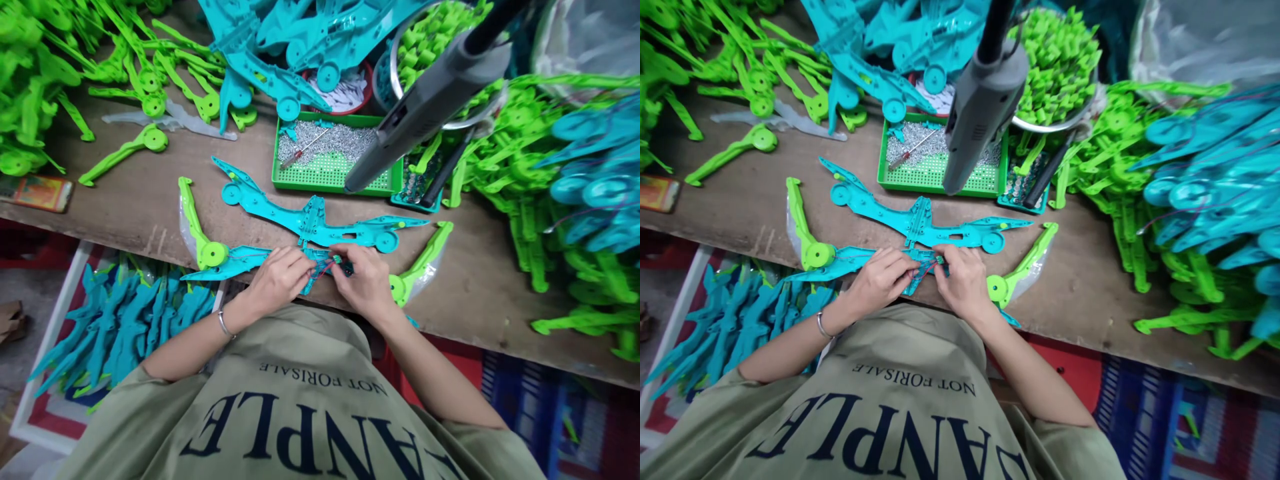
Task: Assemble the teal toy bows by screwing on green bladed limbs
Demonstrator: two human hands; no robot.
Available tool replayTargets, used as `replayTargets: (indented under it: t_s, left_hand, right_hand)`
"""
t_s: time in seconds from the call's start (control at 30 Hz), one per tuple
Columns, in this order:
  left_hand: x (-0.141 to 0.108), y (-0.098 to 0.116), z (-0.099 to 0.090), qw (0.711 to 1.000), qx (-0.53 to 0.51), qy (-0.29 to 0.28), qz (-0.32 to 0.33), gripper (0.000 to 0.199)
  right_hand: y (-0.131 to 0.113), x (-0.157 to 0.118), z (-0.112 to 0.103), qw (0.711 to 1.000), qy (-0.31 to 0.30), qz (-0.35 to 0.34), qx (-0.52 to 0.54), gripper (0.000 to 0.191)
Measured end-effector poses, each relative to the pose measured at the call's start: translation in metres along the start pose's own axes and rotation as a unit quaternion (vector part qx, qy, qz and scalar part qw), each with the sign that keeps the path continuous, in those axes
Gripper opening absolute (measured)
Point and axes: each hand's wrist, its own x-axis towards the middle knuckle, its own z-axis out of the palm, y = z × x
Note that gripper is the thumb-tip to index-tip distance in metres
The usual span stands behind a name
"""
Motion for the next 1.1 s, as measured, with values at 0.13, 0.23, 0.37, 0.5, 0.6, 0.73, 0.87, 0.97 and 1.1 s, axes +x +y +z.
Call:
replayTargets:
  t_s: [0.13,0.23,0.37,0.5,0.6,0.73,0.87,0.97,1.1]
  left_hand:
    - [0.001,0.002,0.002,1.000,-0.011,0.024,-0.006,0.014]
    - [0.004,0.002,0.004,0.999,-0.029,0.041,0.000,0.013]
    - [0.006,0.004,0.007,0.998,-0.038,0.040,0.004,0.014]
    - [0.004,0.007,0.010,0.996,-0.079,0.042,-0.015,0.014]
    - [0.003,0.010,0.011,0.993,-0.103,0.045,-0.041,0.014]
    - [0.002,0.015,0.004,0.992,-0.104,0.038,-0.053,0.014]
    - [0.000,0.019,-0.004,0.991,-0.116,0.006,-0.060,0.009]
    - [-0.002,0.021,-0.004,0.993,-0.107,-0.006,-0.057,0.007]
    - [-0.001,0.025,0.003,0.998,-0.050,0.028,-0.040,0.014]
  right_hand:
    - [0.000,0.002,0.003,0.999,0.010,-0.037,-0.014,0.016]
    - [-0.001,0.002,0.005,0.999,0.011,-0.026,-0.029,0.019]
    - [-0.005,0.003,0.002,0.997,-0.024,-0.026,-0.063,0.022]
    - [-0.008,0.006,-0.004,0.995,-0.055,-0.052,-0.061,0.016]
    - [-0.007,0.007,-0.009,0.997,-0.052,-0.049,-0.024,0.016]
    - [-0.006,0.008,-0.016,0.997,-0.042,-0.019,0.060,0.016]
    - [-0.009,0.010,-0.019,0.992,-0.050,0.052,0.102,0.010]
    - [-0.011,0.011,-0.017,0.985,-0.062,0.109,0.121,0.010]
    - [-0.014,0.009,-0.015,0.969,-0.082,0.154,0.175,0.025]
